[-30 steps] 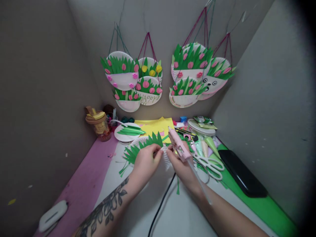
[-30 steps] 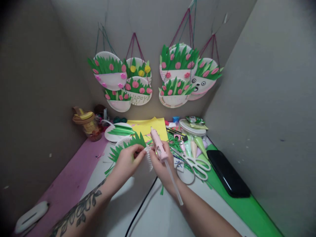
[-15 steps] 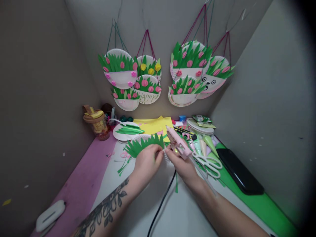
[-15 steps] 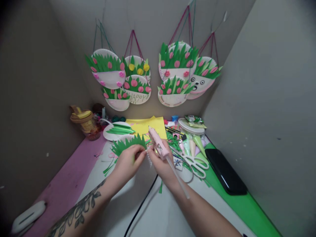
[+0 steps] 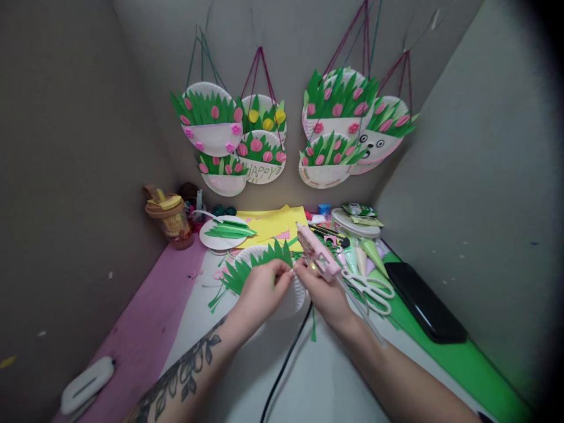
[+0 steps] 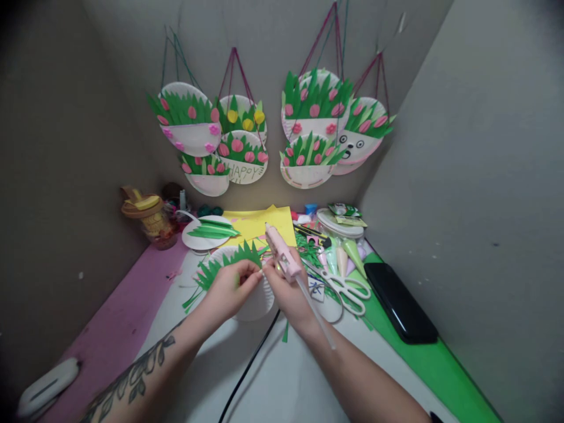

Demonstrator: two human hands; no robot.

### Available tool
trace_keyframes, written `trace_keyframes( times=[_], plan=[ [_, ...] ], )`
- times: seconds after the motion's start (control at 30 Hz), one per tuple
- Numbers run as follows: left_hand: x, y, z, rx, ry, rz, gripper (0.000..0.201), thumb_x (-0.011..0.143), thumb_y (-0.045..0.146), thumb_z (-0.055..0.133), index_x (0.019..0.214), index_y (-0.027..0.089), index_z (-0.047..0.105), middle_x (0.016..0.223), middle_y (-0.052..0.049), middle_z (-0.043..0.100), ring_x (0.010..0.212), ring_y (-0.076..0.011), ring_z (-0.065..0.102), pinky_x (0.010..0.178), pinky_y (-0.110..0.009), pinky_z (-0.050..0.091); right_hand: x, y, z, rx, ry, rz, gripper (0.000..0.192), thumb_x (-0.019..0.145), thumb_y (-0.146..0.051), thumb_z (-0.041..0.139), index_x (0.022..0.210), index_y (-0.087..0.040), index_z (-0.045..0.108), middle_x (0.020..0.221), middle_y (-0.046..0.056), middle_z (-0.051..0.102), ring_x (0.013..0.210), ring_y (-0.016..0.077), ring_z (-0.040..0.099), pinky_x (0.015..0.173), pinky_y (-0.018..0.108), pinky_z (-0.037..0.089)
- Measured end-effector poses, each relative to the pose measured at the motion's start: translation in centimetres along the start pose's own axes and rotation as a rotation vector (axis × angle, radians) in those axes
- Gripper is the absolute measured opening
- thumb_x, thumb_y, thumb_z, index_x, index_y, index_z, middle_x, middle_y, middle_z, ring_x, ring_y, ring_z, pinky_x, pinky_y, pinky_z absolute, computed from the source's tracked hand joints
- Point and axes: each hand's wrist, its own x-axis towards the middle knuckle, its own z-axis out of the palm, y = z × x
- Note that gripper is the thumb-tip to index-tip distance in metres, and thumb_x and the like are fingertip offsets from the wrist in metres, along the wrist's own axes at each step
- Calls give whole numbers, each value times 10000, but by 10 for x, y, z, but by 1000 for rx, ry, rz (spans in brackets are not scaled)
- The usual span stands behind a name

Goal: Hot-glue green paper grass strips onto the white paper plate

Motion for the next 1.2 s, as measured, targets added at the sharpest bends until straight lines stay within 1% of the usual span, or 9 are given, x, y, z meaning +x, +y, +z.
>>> trace_keyframes(
  times=[0.1, 0.23, 0.37, 0.43, 0.67, 0.8, 0.9, 1.03, 1.2],
  plan=[
    [1, -1, -2, -5, -30, -28, 200, 819, 324, 559, 804, 174, 689, 773, -31, 713, 701, -169, 616, 612, -245, 410, -3, -2, 1, 5, 40, -35, 187, 800, -322, 611, 928, -192, 567, 809, 17, 610, 703, 159, 578, 655, 292, 507],
    [2, -2, -10, 82, -92, -65, 197, 774, 346, 611, 748, 173, 702, 734, -32, 710, 668, -174, 600, 563, -244, 366, -9, -3, 5, 45, 35, -44, 212, 815, -284, 615, 994, -198, 540, 847, 13, 603, 724, 157, 593, 646, 281, 510],
    [2, -1, -15, 217, -134, -28, 152, 754, 288, 630, 664, 171, 671, 620, -9, 649, 595, -156, 543, 517, -242, 285, -9, -8, 6, 23, 47, -66, 189, 816, -290, 619, 960, -200, 535, 823, 5, 585, 712, 155, 584, 646, 279, 509],
    [1, 1, -16, 239, -145, -7, 156, 768, 265, 621, 649, 171, 659, 596, -5, 628, 584, -151, 533, 521, -242, 275, -7, -11, 5, -2, 59, -73, 178, 812, -310, 623, 927, -200, 541, 792, 2, 580, 702, 161, 577, 645, 287, 509],
    [-3, 5, -17, 281, -135, 17, 161, 818, 244, 592, 695, 179, 673, 666, -30, 674, 618, -169, 574, 558, -249, 296, -5, 4, 6, -11, 28, 48, 236, 789, -372, 636, 932, -188, 602, 788, 14, 618, 662, 160, 566, 627, 295, 494],
    [-3, 4, -17, 255, -146, 20, 157, 824, 244, 579, 722, 183, 681, 697, -30, 687, 640, -168, 580, 567, -248, 297, -4, 4, 5, -10, -1, 54, 212, 797, -380, 627, 882, -189, 601, 786, 20, 632, 616, 146, 553, 595, 286, 485],
    [0, 3, -18, 264, -154, 15, 189, 819, 280, 582, 678, 177, 654, 638, -14, 641, 596, -151, 528, 544, -250, 257, -3, -5, 3, -12, 15, 18, 212, 803, -377, 619, 887, -191, 560, 746, -5, 575, 615, 141, 539, 588, 276, 478],
    [0, 4, -19, 298, -182, -15, 245, 810, 295, 586, 601, 167, 587, 545, 11, 525, 546, -127, 441, 532, -254, 206, -3, -11, 2, 10, 14, -46, 203, 813, -363, 603, 902, -197, 527, 783, -5, 552, 685, 151, 560, 615, 268, 490],
    [-2, 6, -19, 284, -195, 1, 235, 808, 262, 579, 596, 164, 561, 539, 20, 484, 552, -118, 423, 547, -252, 200, -4, -3, 3, -9, -22, 28, 259, 809, -387, 605, 962, -185, 553, 793, 6, 573, 649, 143, 528, 627, 277, 478]
  ],
)
